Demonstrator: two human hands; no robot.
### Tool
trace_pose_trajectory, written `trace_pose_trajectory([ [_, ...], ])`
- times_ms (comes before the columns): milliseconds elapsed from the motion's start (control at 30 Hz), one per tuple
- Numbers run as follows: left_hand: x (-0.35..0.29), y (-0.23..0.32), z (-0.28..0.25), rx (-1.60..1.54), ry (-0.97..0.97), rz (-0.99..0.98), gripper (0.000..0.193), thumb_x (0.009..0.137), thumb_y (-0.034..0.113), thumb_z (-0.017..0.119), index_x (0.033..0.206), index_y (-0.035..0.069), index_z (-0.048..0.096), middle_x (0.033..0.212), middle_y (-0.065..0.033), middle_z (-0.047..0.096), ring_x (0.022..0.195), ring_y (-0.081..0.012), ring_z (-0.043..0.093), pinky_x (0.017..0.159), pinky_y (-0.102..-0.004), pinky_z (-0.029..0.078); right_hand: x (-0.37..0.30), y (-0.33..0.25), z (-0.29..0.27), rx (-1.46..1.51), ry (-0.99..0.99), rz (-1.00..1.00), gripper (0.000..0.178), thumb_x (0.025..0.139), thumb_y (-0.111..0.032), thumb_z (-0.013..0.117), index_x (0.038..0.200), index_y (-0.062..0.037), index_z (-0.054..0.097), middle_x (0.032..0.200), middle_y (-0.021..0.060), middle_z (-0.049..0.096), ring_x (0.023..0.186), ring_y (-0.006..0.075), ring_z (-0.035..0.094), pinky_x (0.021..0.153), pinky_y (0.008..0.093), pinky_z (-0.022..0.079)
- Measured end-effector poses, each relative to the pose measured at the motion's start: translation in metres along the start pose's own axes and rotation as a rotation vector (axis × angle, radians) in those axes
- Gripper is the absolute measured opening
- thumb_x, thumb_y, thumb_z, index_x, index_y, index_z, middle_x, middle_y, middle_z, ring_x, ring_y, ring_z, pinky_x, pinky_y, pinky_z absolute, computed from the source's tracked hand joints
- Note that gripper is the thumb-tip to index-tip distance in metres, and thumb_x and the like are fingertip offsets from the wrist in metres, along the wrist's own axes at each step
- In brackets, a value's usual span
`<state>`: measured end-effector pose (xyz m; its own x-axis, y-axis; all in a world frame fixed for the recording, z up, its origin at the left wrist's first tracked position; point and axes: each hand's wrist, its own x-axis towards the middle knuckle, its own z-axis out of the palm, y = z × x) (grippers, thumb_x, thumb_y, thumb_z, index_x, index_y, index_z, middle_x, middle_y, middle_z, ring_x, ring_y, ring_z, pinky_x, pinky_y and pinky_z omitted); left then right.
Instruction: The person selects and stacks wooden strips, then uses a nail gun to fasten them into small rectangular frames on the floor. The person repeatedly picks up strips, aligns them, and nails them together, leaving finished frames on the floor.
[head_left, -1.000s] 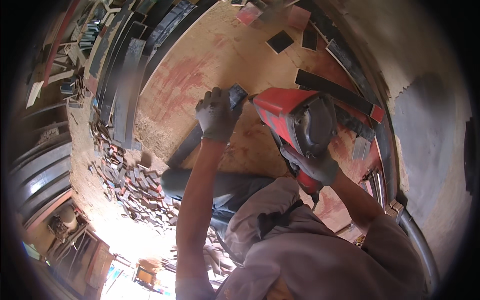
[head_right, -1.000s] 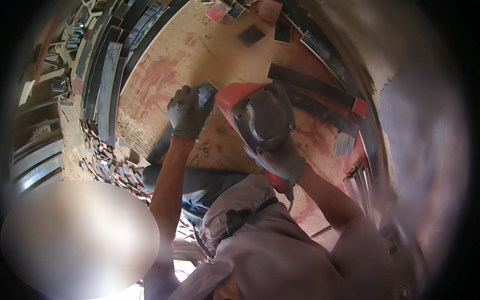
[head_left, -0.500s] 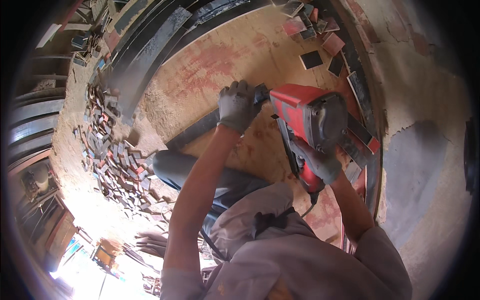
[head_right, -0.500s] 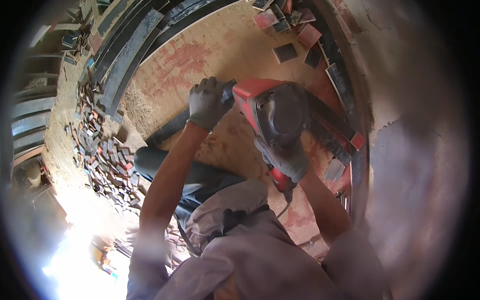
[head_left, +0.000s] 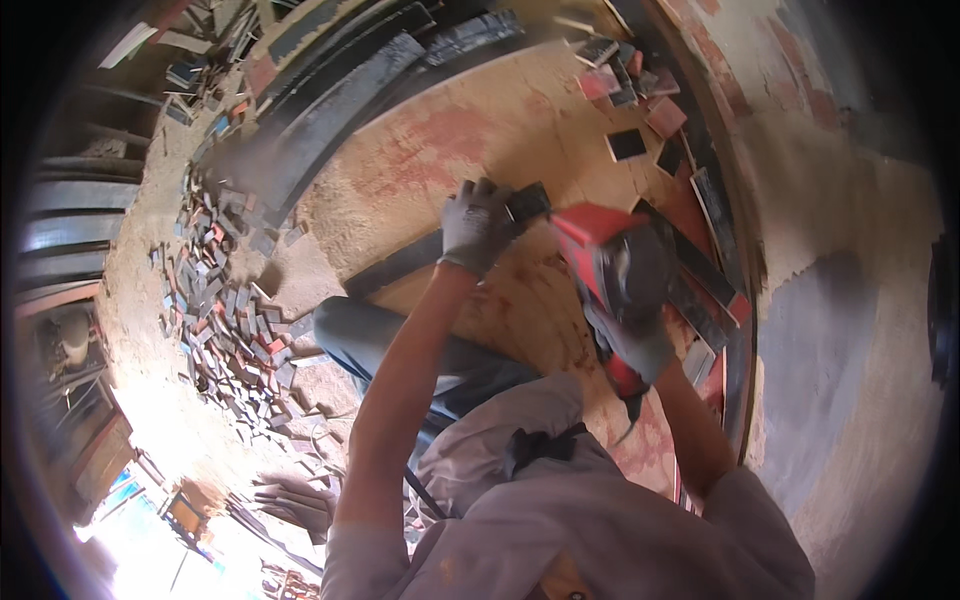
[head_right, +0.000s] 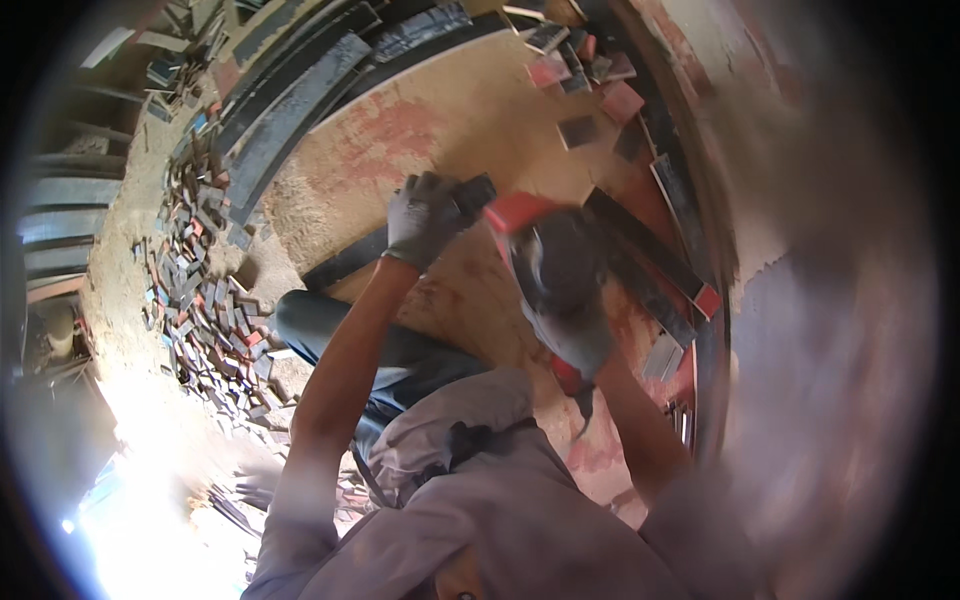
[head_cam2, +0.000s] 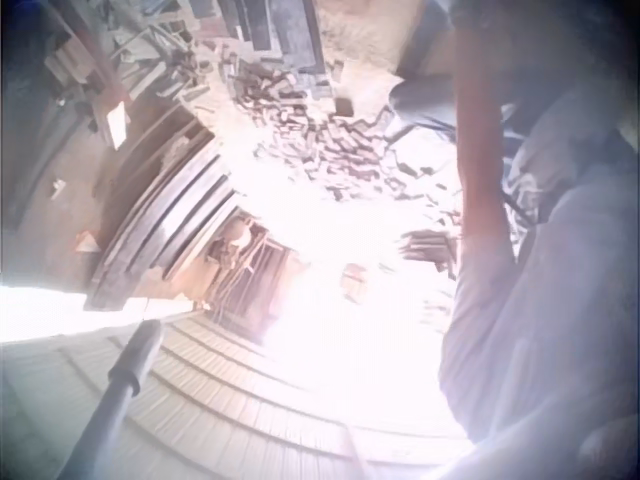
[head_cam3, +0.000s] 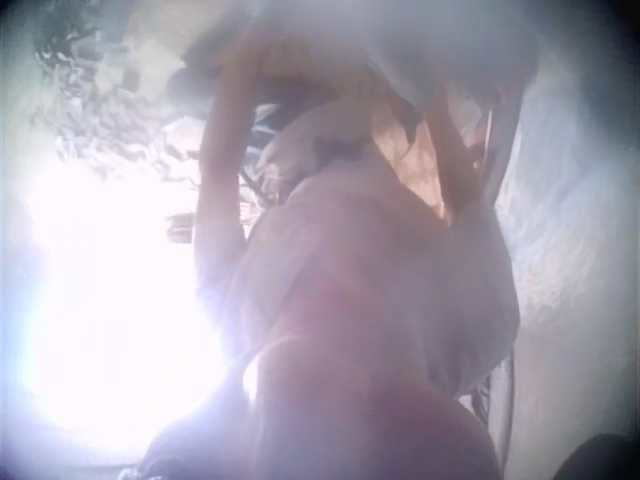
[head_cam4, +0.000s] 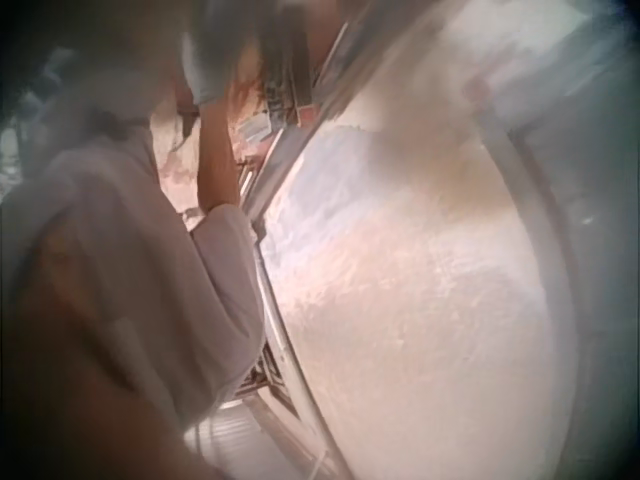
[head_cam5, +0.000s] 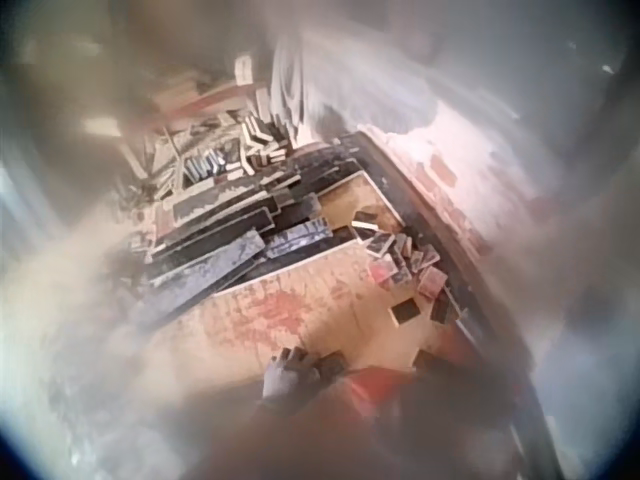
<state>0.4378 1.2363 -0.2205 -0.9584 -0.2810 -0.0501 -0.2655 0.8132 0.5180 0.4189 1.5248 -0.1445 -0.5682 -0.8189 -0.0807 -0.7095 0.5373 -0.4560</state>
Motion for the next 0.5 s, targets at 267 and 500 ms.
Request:
trace_pose_trajectory([
  [267,0.009,0.039,-0.093,-0.094,0.235,0.131,0.04,0.071,0.028,0.083,0.105,0.014,0.068,0.101,-0.0095,0.062,0.097,-0.032,0.063,0.077,-0.0454,0.057,-0.041,-0.061,0.002,0.21,0.103,0.405,0.07,0.083,-0.033,0.077,0.14,-0.0034,0.05,0.12,0.0202,0.069,0.106,0.037,0.068,0.094,0.045,0.053],
  [500,-0.074,-0.063,-0.191,0.294,0.174,-0.266,0.036,0.07,0.02,0.08,0.103,0.013,0.068,0.098,-0.009,0.064,0.098,-0.0329,0.06,0.082,-0.0465,0.053,-0.042,-0.019,0.02,0.08,-0.117,0.564,0.031,0.089,-0.029,0.068,0.112,-0.0078,0.065,0.092,0.0179,0.069,0.083,0.0377,0.068,0.073,0.0496,0.053],
])
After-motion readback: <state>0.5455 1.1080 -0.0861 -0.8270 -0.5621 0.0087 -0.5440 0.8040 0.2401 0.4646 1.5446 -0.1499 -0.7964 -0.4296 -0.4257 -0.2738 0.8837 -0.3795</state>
